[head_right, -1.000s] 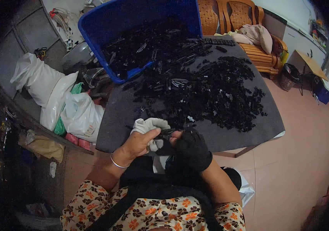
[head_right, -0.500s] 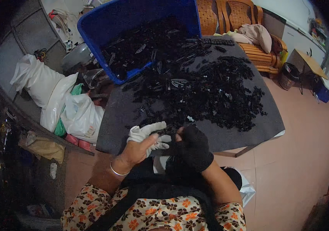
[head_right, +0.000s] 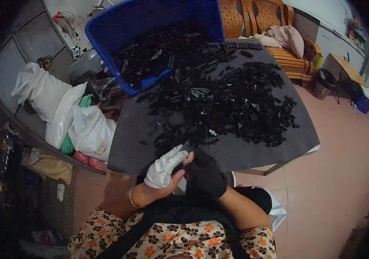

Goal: Sorting small black plastic or rubber components into a blue bin on a production floor.

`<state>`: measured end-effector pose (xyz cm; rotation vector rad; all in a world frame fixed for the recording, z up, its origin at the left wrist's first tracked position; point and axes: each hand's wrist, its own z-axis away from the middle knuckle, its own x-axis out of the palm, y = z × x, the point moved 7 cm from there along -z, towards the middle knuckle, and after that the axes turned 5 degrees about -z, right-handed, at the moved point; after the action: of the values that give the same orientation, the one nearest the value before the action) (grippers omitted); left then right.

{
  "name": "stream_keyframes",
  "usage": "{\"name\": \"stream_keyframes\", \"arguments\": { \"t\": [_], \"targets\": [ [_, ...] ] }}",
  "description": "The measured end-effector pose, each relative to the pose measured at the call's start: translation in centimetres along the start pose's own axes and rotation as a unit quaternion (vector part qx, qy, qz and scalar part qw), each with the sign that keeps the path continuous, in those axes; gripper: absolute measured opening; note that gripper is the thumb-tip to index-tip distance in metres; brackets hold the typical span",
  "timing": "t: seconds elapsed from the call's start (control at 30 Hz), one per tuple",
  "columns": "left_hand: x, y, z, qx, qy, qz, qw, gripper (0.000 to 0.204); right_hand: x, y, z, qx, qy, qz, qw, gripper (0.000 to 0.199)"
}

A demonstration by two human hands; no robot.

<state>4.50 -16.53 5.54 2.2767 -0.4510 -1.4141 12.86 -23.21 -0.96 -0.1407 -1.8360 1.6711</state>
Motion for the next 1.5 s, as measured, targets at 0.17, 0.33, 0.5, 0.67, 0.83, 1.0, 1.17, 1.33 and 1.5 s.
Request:
{"name": "stream_keyframes", "arguments": {
  "t": [0.17,0.33,0.5,0.67,0.83,1.0,1.17,1.33,1.5],
  "targets": [
    [0.2,-3.1,2.4,-0.212,-0.034,0.283,0.935,0.032,0.3,-2.5,0.2,-0.176,0.018,0.337,0.925,0.022],
    [-0.9,-2.0,2.9,-0.121,-0.027,0.19,0.974,0.026,0.8,-2.3,0.5,-0.178,-0.077,0.361,0.912,0.036],
    [0.5,-1.7,3.1,-0.113,-0.099,0.241,0.959,0.023,0.5,-2.2,0.7,-0.034,-0.113,0.378,0.918,0.033],
    [-1.5,-1.7,0.6,0.098,-0.097,-0.067,0.988,0.029,-0.2,-3.3,1.7,-0.114,-0.207,0.543,0.805,0.024],
    [-1.0,-2.0,-2.0,0.067,-0.14,-0.205,0.966,0.026,0.1,-4.2,0.7,-0.135,-0.106,0.58,0.796,0.025],
    [0.4,-7.5,-4.2,-0.057,-0.167,-0.279,0.944,0.019,1.8,-1.0,-1.4,-0.244,-0.077,0.619,0.743,0.028],
    [0.2,-9.2,-5.9,-0.076,-0.175,-0.294,0.936,0.016,0.9,-0.2,-2.6,-0.163,-0.065,0.579,0.796,0.039],
    [0.1,-9.7,-5.7,-0.097,-0.134,-0.288,0.943,0.014,0.7,-2.4,-0.6,-0.269,-0.044,0.574,0.772,0.034],
    [-0.8,-9.9,-5.8,-0.142,-0.072,-0.235,0.959,0.015,0.1,-2.8,-0.1,-0.302,-0.082,0.578,0.754,0.029]
  ]
}}
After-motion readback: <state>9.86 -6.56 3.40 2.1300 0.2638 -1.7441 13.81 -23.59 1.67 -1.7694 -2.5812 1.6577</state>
